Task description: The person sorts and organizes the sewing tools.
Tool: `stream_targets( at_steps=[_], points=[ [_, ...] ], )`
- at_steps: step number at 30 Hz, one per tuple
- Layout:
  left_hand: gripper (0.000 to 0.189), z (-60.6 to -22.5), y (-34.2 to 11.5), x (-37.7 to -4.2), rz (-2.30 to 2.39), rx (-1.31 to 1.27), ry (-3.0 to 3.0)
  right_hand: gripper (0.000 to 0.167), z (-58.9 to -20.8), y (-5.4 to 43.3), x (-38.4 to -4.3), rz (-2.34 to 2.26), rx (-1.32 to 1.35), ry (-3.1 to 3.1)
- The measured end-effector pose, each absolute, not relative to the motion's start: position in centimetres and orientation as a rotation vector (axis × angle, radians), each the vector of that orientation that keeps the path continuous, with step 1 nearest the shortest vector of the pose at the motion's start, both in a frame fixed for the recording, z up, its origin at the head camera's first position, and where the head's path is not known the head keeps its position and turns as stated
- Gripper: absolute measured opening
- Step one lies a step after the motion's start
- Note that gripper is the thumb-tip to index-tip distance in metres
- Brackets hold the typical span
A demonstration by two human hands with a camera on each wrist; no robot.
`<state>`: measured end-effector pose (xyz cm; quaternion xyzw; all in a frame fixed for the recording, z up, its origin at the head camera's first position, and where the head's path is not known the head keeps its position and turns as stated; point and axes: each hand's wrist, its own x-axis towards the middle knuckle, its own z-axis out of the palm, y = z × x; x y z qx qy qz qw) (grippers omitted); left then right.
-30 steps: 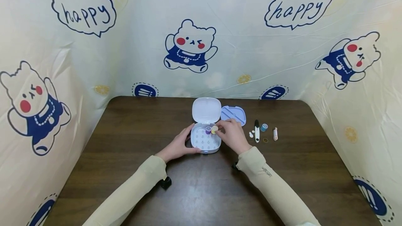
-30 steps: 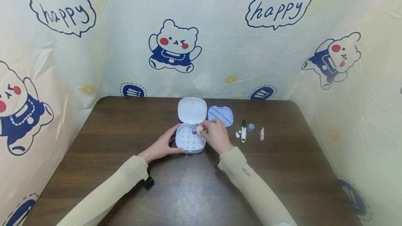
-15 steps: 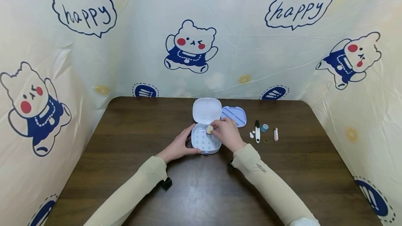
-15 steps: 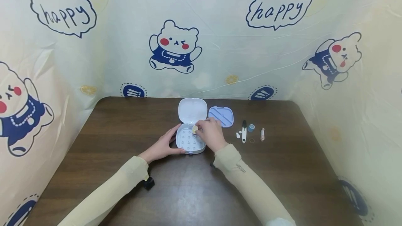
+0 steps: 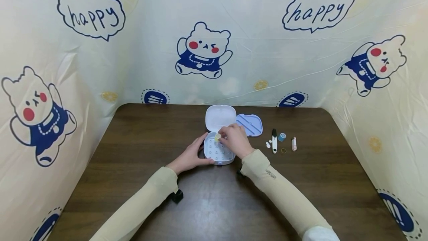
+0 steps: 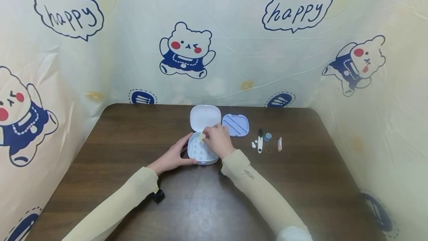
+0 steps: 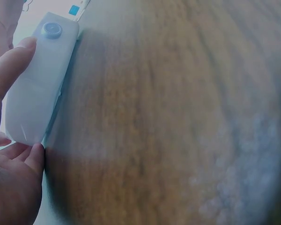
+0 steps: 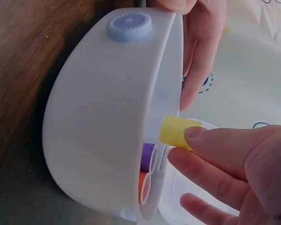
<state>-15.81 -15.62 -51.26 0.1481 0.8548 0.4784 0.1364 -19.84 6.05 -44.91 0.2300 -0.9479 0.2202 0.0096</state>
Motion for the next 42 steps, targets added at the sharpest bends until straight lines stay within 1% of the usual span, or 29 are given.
stream_targets(
  at_steps=[10,17,30,42],
  points=[
    [0.115,-51.3,-15.6,-15.8,1.391,0.428,2.474,0.015,-45.2,5.4,-20.3,0.627,0.737,-2.966],
    [0.114,-51.3,-15.6,-15.7,1.401,0.429,2.469,0.011,-45.7,5.2,-20.6,0.605,0.746,-2.969],
    [0.114,-51.4,-15.6,-15.8,1.415,0.427,2.456,0.014,-46.3,5.0,-21.0,0.513,0.762,-2.979],
    [0.113,-51.5,-15.6,-15.9,1.41,0.44,2.464,0.014,-46.3,4.8,-20.9,0.445,0.713,-2.996]
  ],
)
